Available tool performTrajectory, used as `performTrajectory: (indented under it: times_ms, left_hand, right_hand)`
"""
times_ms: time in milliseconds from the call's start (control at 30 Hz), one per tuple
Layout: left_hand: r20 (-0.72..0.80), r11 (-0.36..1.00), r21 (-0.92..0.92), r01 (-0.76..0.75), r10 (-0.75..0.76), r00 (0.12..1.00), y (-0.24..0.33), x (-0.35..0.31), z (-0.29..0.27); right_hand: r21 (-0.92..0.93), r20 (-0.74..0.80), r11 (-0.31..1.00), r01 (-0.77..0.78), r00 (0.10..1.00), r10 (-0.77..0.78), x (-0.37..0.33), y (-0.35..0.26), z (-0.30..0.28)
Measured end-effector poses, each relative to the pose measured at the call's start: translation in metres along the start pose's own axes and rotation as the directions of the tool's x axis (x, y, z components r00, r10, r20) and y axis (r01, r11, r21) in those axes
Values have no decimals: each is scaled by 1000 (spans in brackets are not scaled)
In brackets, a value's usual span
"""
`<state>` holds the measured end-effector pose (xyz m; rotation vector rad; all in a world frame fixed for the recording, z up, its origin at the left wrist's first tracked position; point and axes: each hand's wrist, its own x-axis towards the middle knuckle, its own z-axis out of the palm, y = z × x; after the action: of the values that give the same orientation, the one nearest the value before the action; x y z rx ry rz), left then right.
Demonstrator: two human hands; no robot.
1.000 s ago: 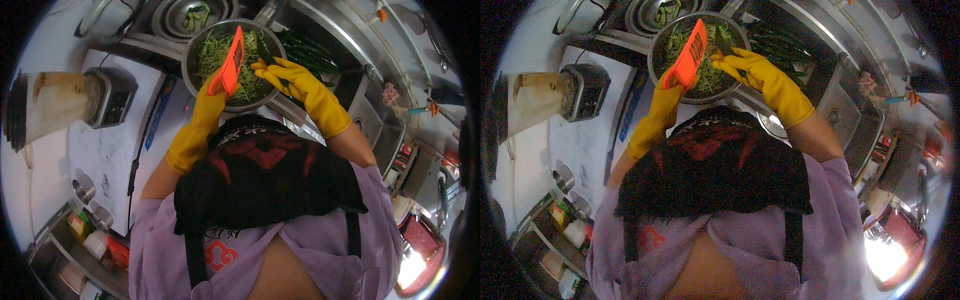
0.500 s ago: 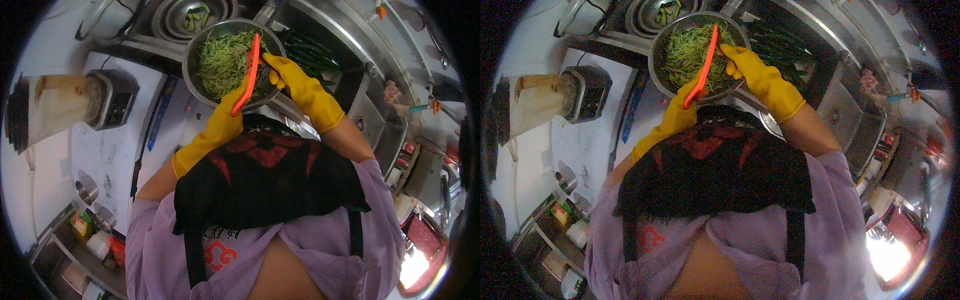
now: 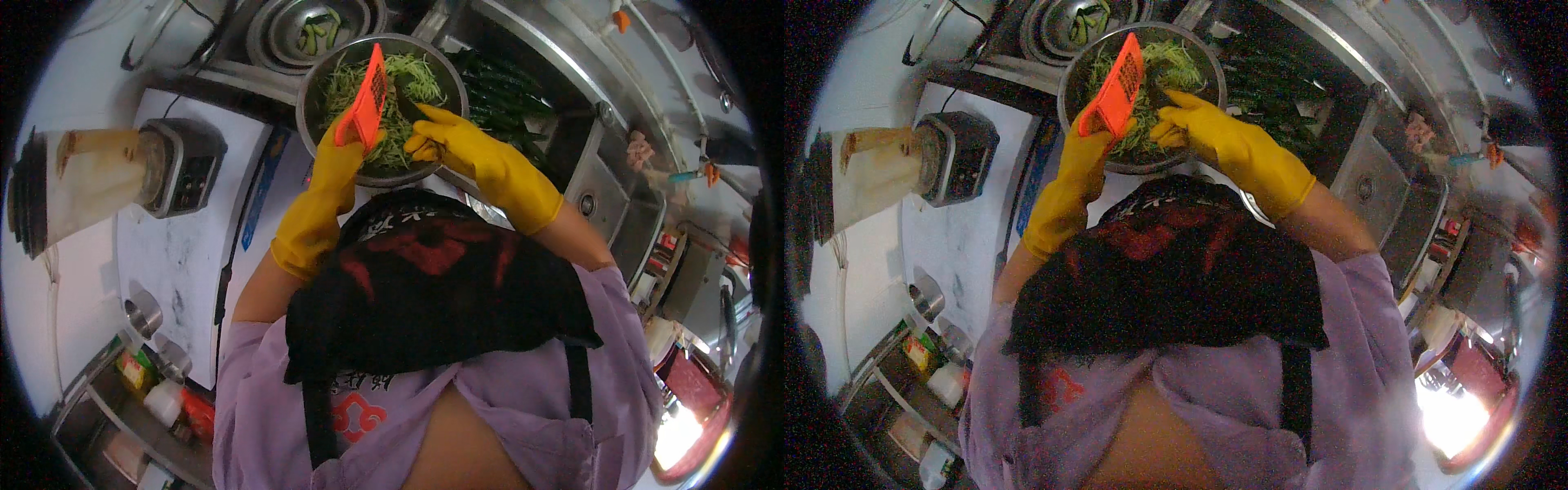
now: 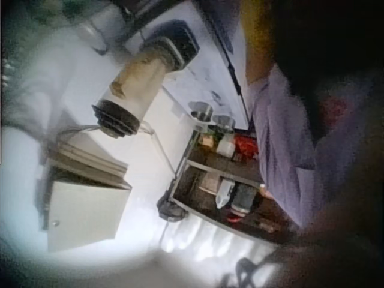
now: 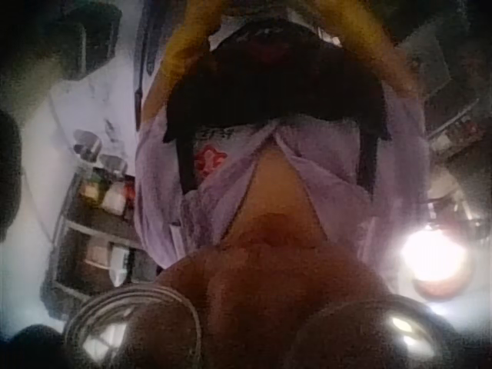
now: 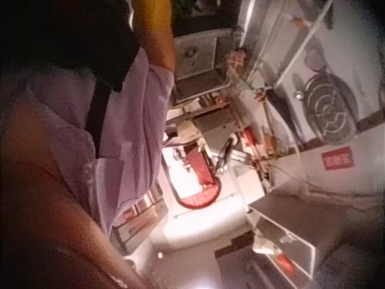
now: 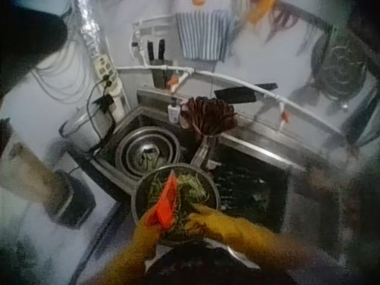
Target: The person grates cucumbers into a metal bowl using an orange handheld grater while wearing yellow gloves. After grating, they pour a white liquid from a blender jar into a small bowl and rinse the jar in the sink.
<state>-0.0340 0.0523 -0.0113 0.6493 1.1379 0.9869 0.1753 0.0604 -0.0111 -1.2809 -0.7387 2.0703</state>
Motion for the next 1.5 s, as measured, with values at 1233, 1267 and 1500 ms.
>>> performTrajectory:
  times_ms: [1233, 1267, 1500]
  left_hand:
    - [224, 860, 352, -370, 306, 925, -21, -49, 1]
    - [232, 885, 310, -347, 283, 931, -21, -50, -1]
    - [148, 862, 427, -273, 232, 961, -18, -37, 4]
  right_hand:
    - [-327, -59, 943, 64, 994, -88, 11, -31, 2]
    - [-333, -38, 940, 71, 995, -89, 9, -32, 1]
    - [-458, -40, 887, 68, 994, -97, -8, -29, 25]
